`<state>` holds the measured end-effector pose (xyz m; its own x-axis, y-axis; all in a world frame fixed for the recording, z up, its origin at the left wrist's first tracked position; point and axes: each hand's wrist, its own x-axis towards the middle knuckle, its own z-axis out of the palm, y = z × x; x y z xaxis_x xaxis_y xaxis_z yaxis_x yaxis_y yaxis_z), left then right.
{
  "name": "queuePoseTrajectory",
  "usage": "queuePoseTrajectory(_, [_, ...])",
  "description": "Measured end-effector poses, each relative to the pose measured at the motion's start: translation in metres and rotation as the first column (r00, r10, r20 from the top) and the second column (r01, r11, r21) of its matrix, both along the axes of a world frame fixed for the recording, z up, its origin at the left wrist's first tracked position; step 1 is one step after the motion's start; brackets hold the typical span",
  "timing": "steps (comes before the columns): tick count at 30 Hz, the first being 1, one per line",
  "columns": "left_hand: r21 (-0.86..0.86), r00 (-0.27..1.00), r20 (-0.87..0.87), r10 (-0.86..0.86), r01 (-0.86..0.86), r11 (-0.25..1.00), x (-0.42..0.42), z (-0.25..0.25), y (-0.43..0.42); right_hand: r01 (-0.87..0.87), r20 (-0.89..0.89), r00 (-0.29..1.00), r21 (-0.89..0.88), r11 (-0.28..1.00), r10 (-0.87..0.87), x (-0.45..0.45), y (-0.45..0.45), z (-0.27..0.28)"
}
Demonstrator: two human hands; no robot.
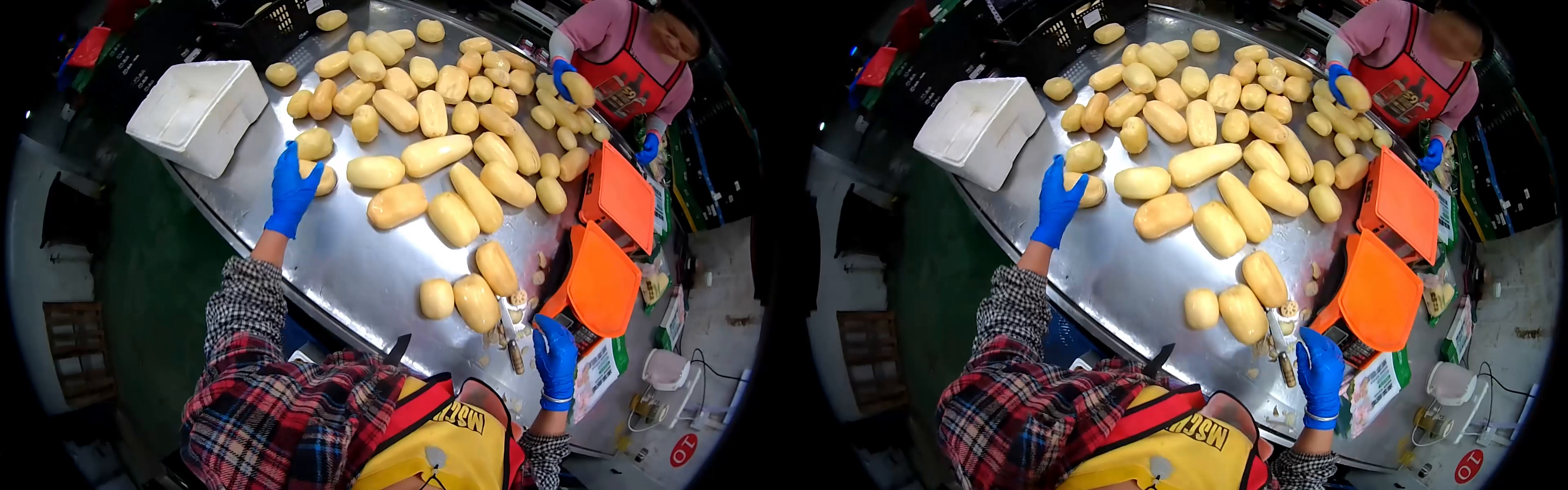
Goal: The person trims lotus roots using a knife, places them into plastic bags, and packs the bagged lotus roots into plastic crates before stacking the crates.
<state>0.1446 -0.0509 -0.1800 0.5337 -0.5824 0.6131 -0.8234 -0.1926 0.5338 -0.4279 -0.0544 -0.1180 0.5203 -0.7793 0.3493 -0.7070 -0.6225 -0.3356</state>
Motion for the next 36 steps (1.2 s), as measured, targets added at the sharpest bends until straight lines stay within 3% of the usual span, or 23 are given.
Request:
queuePoseTrajectory(2, [-0.011, 0.995, -0.034, -0.095, 0.094, 0.995, 0.01, -0.007, -0.051, -0.019, -0.002, 1.0, 0.023, 1.0, 0.019, 0.025, -0.011, 0.008])
queuePoseTrajectory(4, [0.095, 0.968, -0.209, -0.139, 0.161, 0.982, 0.005, 0.004, -0.097, -0.041, -0.005, 0.999, 0.015, 0.999, 0.041, 0.048, -0.023, 0.017])
queuePoseTrajectory(10, [0.038, 0.936, -0.341, -0.086, 0.105, 0.994, 0.028, -0.042, -0.197, -0.116, -0.082, 0.99, 0.02, 0.993, 0.117, 0.082, -0.042, 0.022])
queuePoseTrajectory(12, [-0.099, 0.804, -0.553, -0.221, 0.2, 0.975, 0.025, -0.028, -0.192, -0.148, -0.115, 0.982, 0.034, 0.988, 0.151, 0.093, -0.05, 0.018])
queuePoseTrajectory(15, [-0.205, 0.459, -0.827, -0.324, 0.29, 0.935, 0.001, -0.014, -0.168, -0.195, -0.116, 0.973, 0.05, 0.98, 0.199, 0.108, -0.058, 0.002])
queuePoseTrajectory(17, [-0.32, 0.209, -0.895, -0.394, 0.314, 0.894, -0.02, 0.005, -0.144, -0.242, -0.067, 0.967, 0.066, 0.968, 0.247, 0.13, -0.065, 0.001])
queuePoseTrajectory(20, [-0.558, -0.256, -0.817, -0.517, 0.126, 0.82, -0.061, 0.017, -0.119, -0.294, 0.016, 0.956, 0.073, 0.953, 0.294, 0.165, -0.067, 0.009])
queuePoseTrajectory(27, [-0.629, -0.552, -0.695, -0.462, 0.154, 0.762, -0.111, 0.007, -0.088, -0.318, 0.271, 0.918, 0.066, 0.946, 0.29, 0.201, -0.065, 0.011])
queuePoseTrajectory(29, [-0.573, -0.108, -0.811, -0.575, 0.35, 0.741, -0.133, -0.006, -0.078, -0.321, 0.296, 0.911, 0.068, 0.945, 0.288, 0.205, -0.06, 0.015])
queuePoseTrajectory(32, [-0.265, 0.567, -0.592, -0.573, 0.534, 0.803, -0.158, -0.061, -0.074, -0.291, 0.29, 0.923, 0.089, 0.953, 0.254, 0.218, -0.051, 0.009])
queuePoseTrajectory(34, [0.049, 0.73, -0.367, -0.577, 0.634, 0.772, -0.191, -0.022, -0.048, -0.238, 0.276, 0.942, 0.15, 0.96, 0.19, 0.222, -0.047, -0.003])
queuePoseTrajectory(36, [-0.029, 0.558, -0.532, -0.637, 0.74, 0.672, -0.215, -0.015, -0.033, -0.167, 0.34, 0.937, 0.246, 0.955, 0.077, 0.215, -0.043, -0.022])
